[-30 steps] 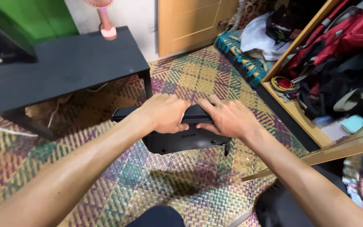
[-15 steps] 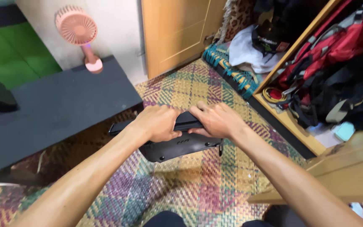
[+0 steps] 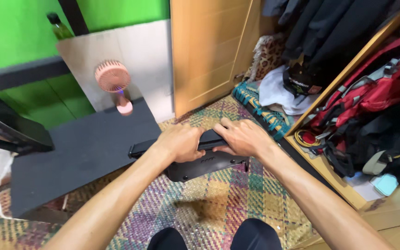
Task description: The person puts away items by placing a bag in a closet, folding socks and putting them into a drawer, hanging a cap and jeans on hooks, and folding pants on the bed.
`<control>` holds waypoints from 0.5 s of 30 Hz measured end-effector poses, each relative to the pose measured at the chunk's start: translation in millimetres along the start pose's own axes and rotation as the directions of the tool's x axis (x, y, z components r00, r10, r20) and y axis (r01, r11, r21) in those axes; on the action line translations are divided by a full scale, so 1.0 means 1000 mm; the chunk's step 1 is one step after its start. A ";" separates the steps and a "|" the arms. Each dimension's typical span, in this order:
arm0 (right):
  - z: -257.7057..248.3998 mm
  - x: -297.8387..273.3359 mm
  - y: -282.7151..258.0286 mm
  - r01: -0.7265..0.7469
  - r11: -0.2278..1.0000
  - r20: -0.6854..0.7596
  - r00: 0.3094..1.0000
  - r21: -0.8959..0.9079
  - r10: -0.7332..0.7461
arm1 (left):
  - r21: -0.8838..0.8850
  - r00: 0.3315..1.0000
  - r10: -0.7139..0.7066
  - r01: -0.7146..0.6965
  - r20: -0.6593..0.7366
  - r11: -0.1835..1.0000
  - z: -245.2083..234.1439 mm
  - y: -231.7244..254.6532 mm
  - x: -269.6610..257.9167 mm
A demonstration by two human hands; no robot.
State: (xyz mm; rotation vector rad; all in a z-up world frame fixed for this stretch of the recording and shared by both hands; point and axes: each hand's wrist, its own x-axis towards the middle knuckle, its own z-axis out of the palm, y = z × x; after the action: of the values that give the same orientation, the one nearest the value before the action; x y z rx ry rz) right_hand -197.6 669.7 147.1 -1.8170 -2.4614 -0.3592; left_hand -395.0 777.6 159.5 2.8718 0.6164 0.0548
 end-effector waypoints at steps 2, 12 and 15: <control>-0.012 -0.005 0.000 -0.014 1.000 0.039 0.999 -0.023 0.015 | 0.031 1.000 0.004 -0.004 -0.023 1.000 -0.009 0.010 -0.004; -0.046 -0.024 0.015 0.025 0.998 -0.117 0.993 -0.060 -0.032 | 0.088 0.999 0.002 0.003 -0.051 0.996 -0.040 0.042 -0.002; -0.048 -0.025 0.034 0.013 0.998 -0.146 0.989 -0.068 -0.023 | 0.092 0.994 0.041 -0.032 -0.097 0.995 -0.044 0.042 0.015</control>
State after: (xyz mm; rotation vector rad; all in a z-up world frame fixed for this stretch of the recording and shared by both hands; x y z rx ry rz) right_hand -162.1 645.4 194.1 -1.7255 -2.3945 -0.5621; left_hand -368.0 754.9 211.3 2.9829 0.5989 0.1809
